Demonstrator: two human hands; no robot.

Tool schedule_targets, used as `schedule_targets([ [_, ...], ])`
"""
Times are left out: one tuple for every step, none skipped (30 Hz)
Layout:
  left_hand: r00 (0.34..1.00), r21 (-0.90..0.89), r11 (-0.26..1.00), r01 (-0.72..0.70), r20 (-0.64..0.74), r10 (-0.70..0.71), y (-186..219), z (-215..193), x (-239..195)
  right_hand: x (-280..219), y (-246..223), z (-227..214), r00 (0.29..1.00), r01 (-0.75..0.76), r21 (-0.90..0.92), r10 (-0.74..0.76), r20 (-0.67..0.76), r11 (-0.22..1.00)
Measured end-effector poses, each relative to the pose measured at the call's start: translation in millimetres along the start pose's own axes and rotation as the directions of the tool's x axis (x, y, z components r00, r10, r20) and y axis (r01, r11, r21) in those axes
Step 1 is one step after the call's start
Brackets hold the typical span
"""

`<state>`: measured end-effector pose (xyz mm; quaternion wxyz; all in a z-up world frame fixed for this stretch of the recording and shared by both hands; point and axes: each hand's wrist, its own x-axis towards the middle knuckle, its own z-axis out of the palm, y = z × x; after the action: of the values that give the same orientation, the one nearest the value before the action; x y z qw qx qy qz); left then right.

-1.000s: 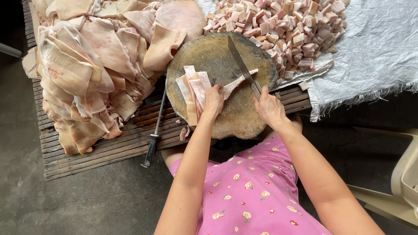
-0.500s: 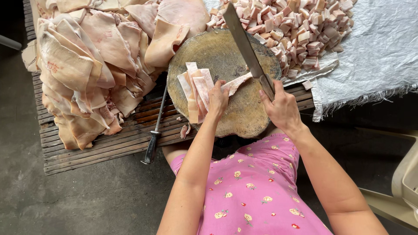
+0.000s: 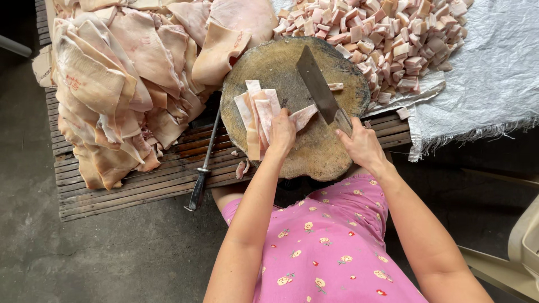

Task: The person cuts strips of pork skin into small cubes using a cleaver on a wooden cutting board.

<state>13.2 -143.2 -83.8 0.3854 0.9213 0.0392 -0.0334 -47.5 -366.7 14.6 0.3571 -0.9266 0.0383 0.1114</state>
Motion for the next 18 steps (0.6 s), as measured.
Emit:
schedule_targets([
  [1.0, -0.059, 0.998, -0.008, -0.019, 0.007, 1.7, 0.4, 1.2, -2.9, -3.7, -6.5, 1.0, -0.009, -0.02, 0.008, -0.018, 1.0],
  [1.0, -0.112, 0.994, 0.005, 0.016, -0.003, 4.2, 1.5, 3.8, -6.3, -8.4, -12.3, 0.999, -0.018, -0.041, 0.016, -0.036, 0.999],
  [0.999, -0.167, 0.986, 0.018, 0.05, -0.01, 7.7, 3.1, 7.8, -9.3, -13.1, -19.0, 0.998, -0.027, -0.062, 0.023, -0.056, 0.998],
  [0.996, -0.22, 0.975, 0.033, 0.085, -0.015, 11.0, 4.5, 10.4, -12.5, -17.6, -25.1, 0.997, -0.02, -0.022, 0.019, -0.072, 1.0],
  [0.996, -0.212, 0.977, 0.034, 0.091, -0.015, 13.4, 5.1, 10.9, -15.0, -21.7, -29.8, 0.996, -0.011, 0.019, 0.012, -0.085, 1.0],
  [0.995, -0.204, 0.978, 0.036, 0.096, -0.016, 15.7, 5.6, 11.2, -17.3, -25.2, -32.1, 0.995, -0.001, 0.06, 0.007, -0.099, 0.998],
  [0.995, -0.193, 0.98, 0.037, 0.101, -0.017, 16.7, 4.7, 11.6, -18.9, -28.5, -31.0, 0.991, 0.049, 0.086, -0.038, -0.128, 0.995],
  [0.997, -0.204, 0.979, 0.009, 0.076, 0.006, 17.4, 3.9, 12.1, -19.7, -30.5, -27.4, 0.984, 0.099, 0.109, -0.082, -0.158, 0.989],
  [0.998, -0.214, 0.977, -0.02, 0.048, 0.031, 17.8, 2.6, 14.0, -18.7, -31.0, -22.6, 0.974, 0.153, 0.131, -0.126, -0.191, 0.98],
  [0.998, -0.222, 0.974, -0.05, 0.02, 0.056, 17.8, 1.7, 15.6, -17.2, -30.5, -15.1, 0.987, 0.089, 0.119, -0.072, -0.142, 0.989],
  [0.998, -0.216, 0.976, -0.001, 0.063, 0.015, 16.8, 1.6, 15.6, -16.5, -29.3, -3.9, 0.996, 0.024, 0.103, -0.015, -0.091, 0.994],
  [0.994, -0.207, 0.977, 0.047, 0.106, -0.026, 15.1, 1.5, 15.4, -15.7, -26.6, 6.8, 0.998, -0.04, 0.084, 0.043, -0.041, 0.996],
  [0.987, -0.197, 0.976, 0.091, 0.146, -0.063, 13.9, 1.5, 16.9, -12.7, -22.5, 14.7, 0.999, -0.017, -0.025, 0.015, -0.043, 1.0],
  [0.995, -0.207, 0.978, 0.035, 0.096, -0.015, 12.6, 2.3, 16.6, -9.3, -17.6, 20.2, 0.999, 0.007, -0.134, -0.013, -0.041, 0.991],
  [0.999, -0.213, 0.977, -0.022, 0.043, 0.032, 10.8, 2.5, 16.6, -5.6, -12.5, 22.9, 0.998, 0.032, -0.241, -0.042, -0.035, 0.97],
  [0.997, -0.216, 0.973, -0.079, -0.009, 0.079, 8.8, 2.7, 17.5, -1.7, -7.2, 21.7, 1.0, -0.012, -0.161, 0.014, 0.014, 0.987],
  [0.999, -0.221, 0.974, -0.045, 0.006, 0.048, 5.9, 4.3, 14.3, -2.1, -1.6, 18.2, 0.995, -0.066, -0.085, 0.073, 0.072, 0.994],
  [1.0, -0.225, 0.974, -0.011, 0.021, 0.016, 3.5, 5.3, 11.9, -4.2, 1.8, 13.2, 0.983, -0.125, -0.012, 0.126, 0.135, 0.992],
])
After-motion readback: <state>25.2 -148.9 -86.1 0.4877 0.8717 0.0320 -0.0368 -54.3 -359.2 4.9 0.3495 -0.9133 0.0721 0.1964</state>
